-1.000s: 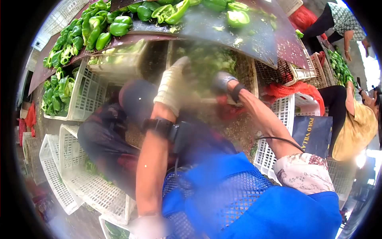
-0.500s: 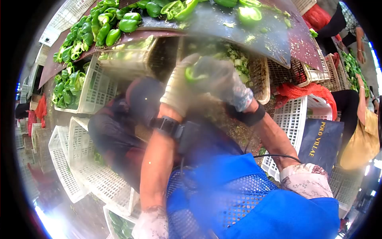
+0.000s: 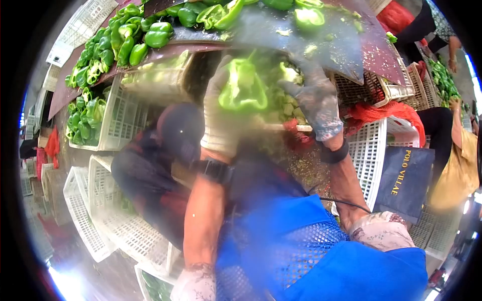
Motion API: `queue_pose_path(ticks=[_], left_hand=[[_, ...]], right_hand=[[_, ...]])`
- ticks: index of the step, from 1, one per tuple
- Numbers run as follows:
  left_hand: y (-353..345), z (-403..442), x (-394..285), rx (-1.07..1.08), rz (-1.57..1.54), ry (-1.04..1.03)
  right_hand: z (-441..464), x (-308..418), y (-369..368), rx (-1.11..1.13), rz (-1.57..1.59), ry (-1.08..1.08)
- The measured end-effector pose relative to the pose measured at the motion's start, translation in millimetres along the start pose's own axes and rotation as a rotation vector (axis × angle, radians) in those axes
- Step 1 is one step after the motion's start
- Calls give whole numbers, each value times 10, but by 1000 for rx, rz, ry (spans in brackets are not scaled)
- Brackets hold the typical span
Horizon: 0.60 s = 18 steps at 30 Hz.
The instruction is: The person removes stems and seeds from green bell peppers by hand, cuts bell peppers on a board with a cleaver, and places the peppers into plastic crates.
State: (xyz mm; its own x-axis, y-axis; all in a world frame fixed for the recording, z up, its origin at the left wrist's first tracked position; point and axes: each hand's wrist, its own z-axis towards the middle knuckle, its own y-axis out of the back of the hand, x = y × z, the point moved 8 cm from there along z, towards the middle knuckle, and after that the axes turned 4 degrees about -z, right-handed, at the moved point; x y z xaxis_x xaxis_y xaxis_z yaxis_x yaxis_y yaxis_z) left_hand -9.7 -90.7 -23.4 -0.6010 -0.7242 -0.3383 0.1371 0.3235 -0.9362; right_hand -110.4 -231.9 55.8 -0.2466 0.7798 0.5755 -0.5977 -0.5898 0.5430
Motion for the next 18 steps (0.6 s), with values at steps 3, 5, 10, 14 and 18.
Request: queue_pose_path(ticks=[3,5,10,14,18], left_hand=[[-65,6,23,48,135,-4],[-216,-53,48,80,242,-31],[-101,-34,24,45,191,26],[-23,-48,-30,-65,-16,4],[8,3,-116,-30,316,-147]], right_hand=[[139,247,-105,127,-216,85],[178,355,-155,166,-160,13],[250,173,-157,-29,-70,86],[55,5,276,-70,-357,43],[-85,167,121,40,-273,-11]])
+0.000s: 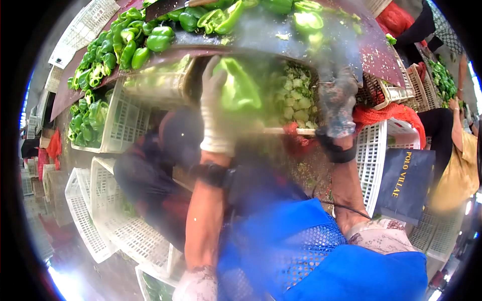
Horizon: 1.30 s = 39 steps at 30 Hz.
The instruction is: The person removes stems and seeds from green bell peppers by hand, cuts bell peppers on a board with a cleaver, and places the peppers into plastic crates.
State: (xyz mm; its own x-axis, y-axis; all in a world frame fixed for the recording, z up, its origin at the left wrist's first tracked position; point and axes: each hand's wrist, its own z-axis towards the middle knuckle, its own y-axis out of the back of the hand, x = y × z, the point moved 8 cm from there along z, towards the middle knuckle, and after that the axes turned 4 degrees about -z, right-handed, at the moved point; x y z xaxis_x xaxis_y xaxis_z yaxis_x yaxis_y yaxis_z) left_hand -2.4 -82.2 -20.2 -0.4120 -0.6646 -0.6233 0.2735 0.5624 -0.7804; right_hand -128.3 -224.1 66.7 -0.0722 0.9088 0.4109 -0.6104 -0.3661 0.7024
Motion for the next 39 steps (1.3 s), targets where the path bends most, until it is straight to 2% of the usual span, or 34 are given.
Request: queue_pose_path(ticks=[1,4,7,8,9,10,12,15,16,19,20,22,24,26,28,29,30,31,32,34,36,37,39], left_hand=[[-109,-55,93,-41,115,2],[-561,-164,-149,104,484,-208],[-395,-579,-1096,-62,467,-249],[-191,-683,-1476,-191,534,-305],[-147,-837,-1836,-168,723,-399],[-83,-1021,-2187,-139,916,-492],[373,-1499,-2962,-272,1241,-608],[758,-2203,-3559,-719,1751,-519],[860,-2434,-3711,-876,1915,-476],[1342,-3032,-3963,-1140,1799,-326],[1963,-3215,-4281,-1066,1478,-280],[1250,-3055,-3775,-1136,1398,-492],[773,-2641,-3373,-835,1419,-632],[453,-2149,-3006,-613,1171,-613],[416,-1583,-2614,-413,1037,-496],[266,-1295,-2329,-321,1141,-442],[110,-1036,-2015,-229,1246,-389],[59,-831,-1758,-156,1156,-346],[30,-637,-1516,-85,1066,-308],[211,-286,-1025,-102,441,-119],[285,-91,-653,-64,254,-69],[-35,-259,-567,5,43,86],[70,-237,-539,-22,-57,-51]], right_hand=[[13,115,-90,-23,71,-31],[118,304,-335,-121,201,-110],[339,112,-259,-185,237,-208],[403,42,-210,-181,262,-242],[434,-68,-195,-155,358,-307],[410,-225,-360,-40,208,-218],[328,-557,-862,214,-94,-55],[340,-596,-1395,547,-383,151],[287,-695,-1642,589,-390,188],[-23,-1057,-2458,685,-471,313],[-140,-1168,-2715,712,-508,357],[-164,-1200,-2891,776,-529,401],[-115,-1130,-2837,858,-495,397],[-63,-1035,-2678,938,-463,385],[126,-853,-2299,812,257,-69],[181,-781,-2038,544,942,-502],[223,-511,-1804,575,908,-421],[277,-236,-1549,605,872,-337],[265,-67,-1470,630,1030,-403],[236,274,-1304,667,1339,-561],[215,433,-1260,683,1307,-503],[211,503,-1245,680,1272,-485],[181,547,-1277,644,1131,-456]])
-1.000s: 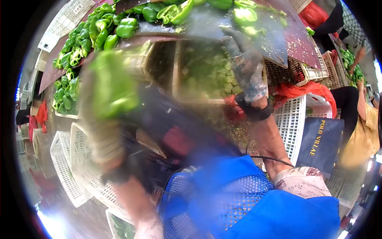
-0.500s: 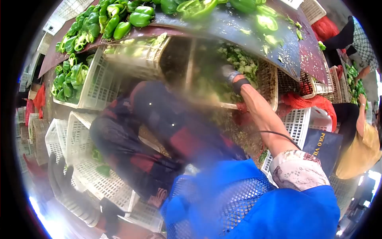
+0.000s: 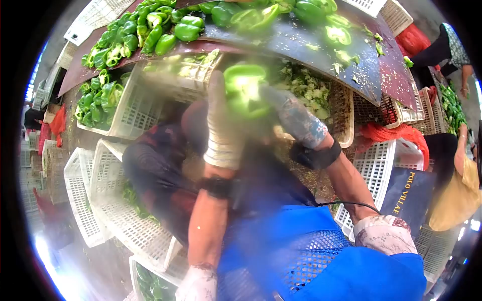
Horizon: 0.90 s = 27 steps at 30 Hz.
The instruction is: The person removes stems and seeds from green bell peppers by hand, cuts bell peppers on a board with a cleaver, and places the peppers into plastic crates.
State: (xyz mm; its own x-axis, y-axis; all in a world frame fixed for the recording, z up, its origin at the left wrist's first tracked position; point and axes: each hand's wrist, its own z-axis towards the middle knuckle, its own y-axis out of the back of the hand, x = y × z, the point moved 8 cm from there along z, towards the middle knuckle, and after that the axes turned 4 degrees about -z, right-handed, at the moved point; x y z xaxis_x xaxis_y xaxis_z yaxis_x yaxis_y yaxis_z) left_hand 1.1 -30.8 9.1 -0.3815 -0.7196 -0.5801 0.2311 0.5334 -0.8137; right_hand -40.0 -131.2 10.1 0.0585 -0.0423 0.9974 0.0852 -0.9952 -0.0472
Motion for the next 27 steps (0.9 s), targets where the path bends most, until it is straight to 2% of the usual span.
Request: queue_pose_path(ticks=[1,3,5,7,8,9,10,11,12,13,15,17,19,20,23,24,27], left_hand=[[-9,-39,4,-30,-59,-82],[173,-10,92,-102,-183,-62],[231,-17,91,-155,-245,-25],[163,-42,9,-189,-247,31],[166,-69,-36,-252,-206,62],[187,-53,-123,-189,61,12],[219,-37,-181,-123,329,-36],[213,-27,-197,-54,596,-81],[30,-126,-103,-181,-17,176],[5,-109,-57,-139,-48,213],[-11,-72,23,-59,-115,277],[50,-44,-3,-112,-84,193],[-8,-21,0,-106,-78,103],[-2,0,59,-22,-197,163],[282,131,227,48,-193,213],[157,55,222,-29,-171,159],[206,91,240,-58,-203,162]], right_hand=[[8,-34,1,-53,-98,5],[-44,-46,12,-132,-302,-82],[-170,279,-17,-185,-519,-261],[-200,563,-27,-309,-829,509],[-261,623,56,-383,-852,588],[-330,839,57,-463,-873,664],[-274,953,-68,-285,-1011,768],[-234,894,-100,-206,-1085,761],[-204,790,-128,-127,-1162,752],[-183,662,-159,-47,-1239,741],[-172,564,-147,-132,-1238,719],[-187,556,-207,-188,-1272,685],[-173,483,-178,-310,-1136,754],[-174,445,-161,-371,-1069,786],[-91,290,-115,-431,-891,602],[-94,290,-125,-447,-898,640],[-131,248,-128,-493,-912,710]])
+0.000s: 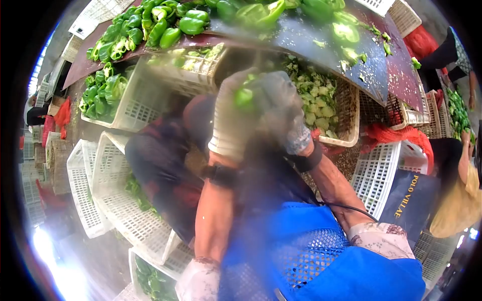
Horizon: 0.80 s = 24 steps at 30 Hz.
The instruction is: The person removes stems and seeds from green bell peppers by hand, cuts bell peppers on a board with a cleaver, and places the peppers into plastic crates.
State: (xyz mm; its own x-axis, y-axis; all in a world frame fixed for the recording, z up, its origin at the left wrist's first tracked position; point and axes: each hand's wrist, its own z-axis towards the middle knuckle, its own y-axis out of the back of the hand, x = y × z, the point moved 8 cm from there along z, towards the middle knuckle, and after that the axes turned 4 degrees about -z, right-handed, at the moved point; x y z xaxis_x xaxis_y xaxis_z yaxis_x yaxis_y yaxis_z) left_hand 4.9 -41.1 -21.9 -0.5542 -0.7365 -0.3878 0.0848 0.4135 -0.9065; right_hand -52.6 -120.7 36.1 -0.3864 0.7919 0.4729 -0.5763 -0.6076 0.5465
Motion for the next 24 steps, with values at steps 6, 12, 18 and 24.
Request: queue_pose_path(ticks=[6,12,18,24], left_hand=[[37,75,-43,71,82,-3],[-151,-20,73,3,175,-23],[-156,24,40,141,13,97],[-182,-4,40,47,233,-18]], right_hand=[[33,-111,-10,-75,198,-262],[19,-486,-24,-54,640,-752],[210,31,329,44,215,-63],[-64,196,314,64,-63,-57]])
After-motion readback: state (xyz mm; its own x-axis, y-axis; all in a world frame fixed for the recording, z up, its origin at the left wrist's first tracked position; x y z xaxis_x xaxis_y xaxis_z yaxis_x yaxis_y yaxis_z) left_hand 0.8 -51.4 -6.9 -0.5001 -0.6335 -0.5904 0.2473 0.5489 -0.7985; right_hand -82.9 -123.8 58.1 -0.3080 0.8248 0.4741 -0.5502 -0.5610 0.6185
